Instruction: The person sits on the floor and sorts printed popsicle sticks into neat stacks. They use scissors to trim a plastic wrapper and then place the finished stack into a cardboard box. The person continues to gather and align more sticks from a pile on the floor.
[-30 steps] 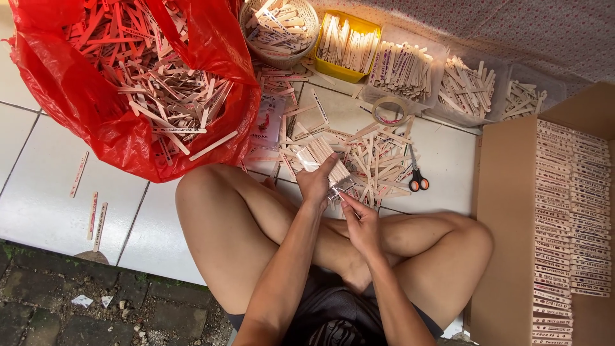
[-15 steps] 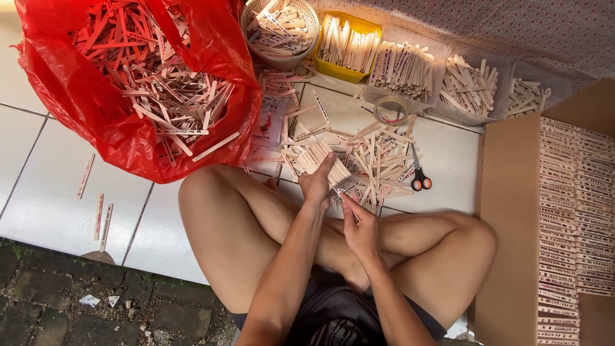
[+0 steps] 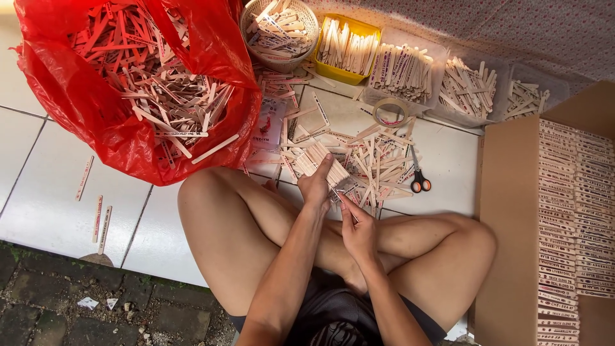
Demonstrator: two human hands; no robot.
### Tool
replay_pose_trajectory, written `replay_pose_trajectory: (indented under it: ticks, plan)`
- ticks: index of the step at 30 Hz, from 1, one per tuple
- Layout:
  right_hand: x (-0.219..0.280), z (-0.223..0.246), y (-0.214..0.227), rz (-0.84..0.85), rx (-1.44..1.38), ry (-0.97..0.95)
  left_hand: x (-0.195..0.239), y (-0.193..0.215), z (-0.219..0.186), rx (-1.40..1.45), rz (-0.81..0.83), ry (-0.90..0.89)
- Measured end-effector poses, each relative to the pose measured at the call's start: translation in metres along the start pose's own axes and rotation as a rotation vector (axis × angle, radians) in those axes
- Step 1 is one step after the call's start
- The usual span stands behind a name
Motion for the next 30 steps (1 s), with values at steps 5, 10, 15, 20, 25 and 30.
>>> replay_pose_trajectory:
  ticks: [5, 10, 15, 20, 25, 30]
  plan:
    - [0.001, -0.008, -0.003, -0.028, 0.063, -0.003, -0.001, -0.007, 0.0, -0.012, 0.05, 0.005]
    - [-0.007, -0.023, 0.011, -0.074, 0.001, -0.028, 0.01, -0.007, 0.002, -0.084, 0.333, 0.091]
    - [-0.014, -0.034, 0.023, -0.114, -0.05, -0.014, -0.015, -0.001, 0.03, -0.205, 0.578, 0.177]
    - [-0.016, -0.036, 0.019, -0.135, -0.01, -0.019, 0.008, -0.002, 0.02, -0.234, 0.608, 0.152]
    - [-0.018, -0.069, 0.01, -0.16, 0.125, -0.011, -0.006, 0.003, 0.029, -0.283, 0.613, 0.075]
    - [-0.014, -0.075, 0.016, -0.102, 0.27, 0.019, -0.023, 0.005, 0.021, -0.282, 0.543, -0.009]
Point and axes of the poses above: each hand's wrist, its own x-axis away from the middle knuckle, its own y-axis out of the back of the hand, z = x × y, the point moved 1 cm from there along -x, towards the middle knuckle, and after that the axes turned 8 degrees about -z, right-handed, at the moved point
